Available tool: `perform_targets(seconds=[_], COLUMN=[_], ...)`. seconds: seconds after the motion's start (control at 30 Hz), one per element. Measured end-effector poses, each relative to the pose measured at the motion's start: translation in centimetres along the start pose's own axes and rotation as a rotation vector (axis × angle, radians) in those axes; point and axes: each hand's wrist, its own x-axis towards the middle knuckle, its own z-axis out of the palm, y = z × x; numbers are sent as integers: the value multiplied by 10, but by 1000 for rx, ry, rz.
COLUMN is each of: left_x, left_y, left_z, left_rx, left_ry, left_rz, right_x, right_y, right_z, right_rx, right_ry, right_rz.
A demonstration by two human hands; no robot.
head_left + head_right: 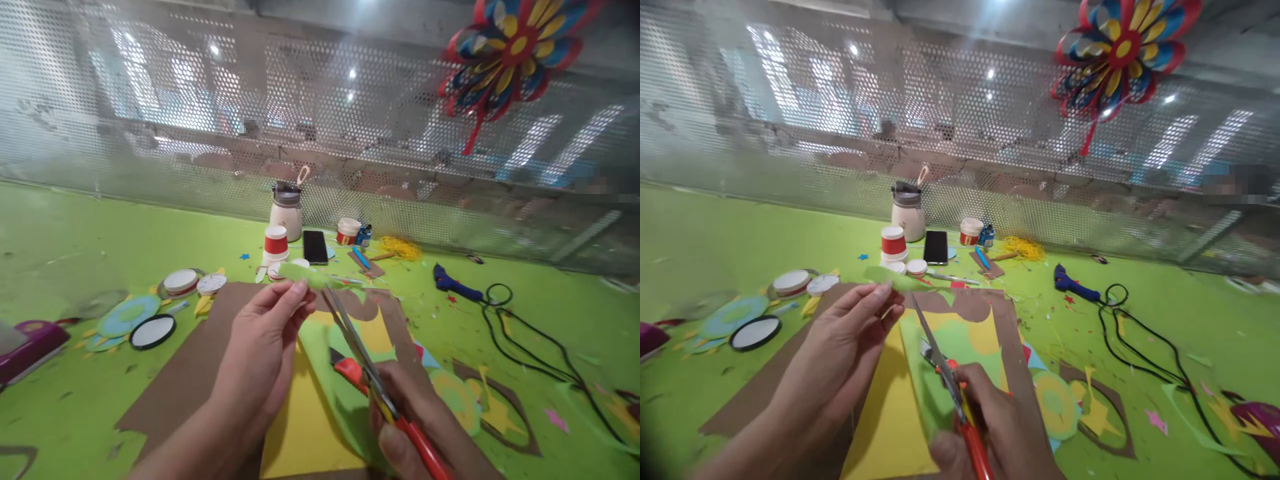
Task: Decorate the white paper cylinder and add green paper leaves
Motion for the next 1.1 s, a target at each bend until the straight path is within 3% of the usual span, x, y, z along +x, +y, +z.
perform_targets(seconds=[0.13,0.4,0.6,1.1], left_x=[-10,-20,-25,-21], left_y=[-12,-22,-21,-22], left_z=[5,10,12,9], left_rx=[13,42,76,106], left_ry=[-55,-81,-43,-84], left_rz=[-80,-162,-232,-236], right_x=[1,1,0,2], right_y=[-17,-24,-29,-38], right_z=[2,5,2,-5], right_rx=[14,146,216,234], right_ry=[15,0,0,-46], right_rz=[43,105,118,119])
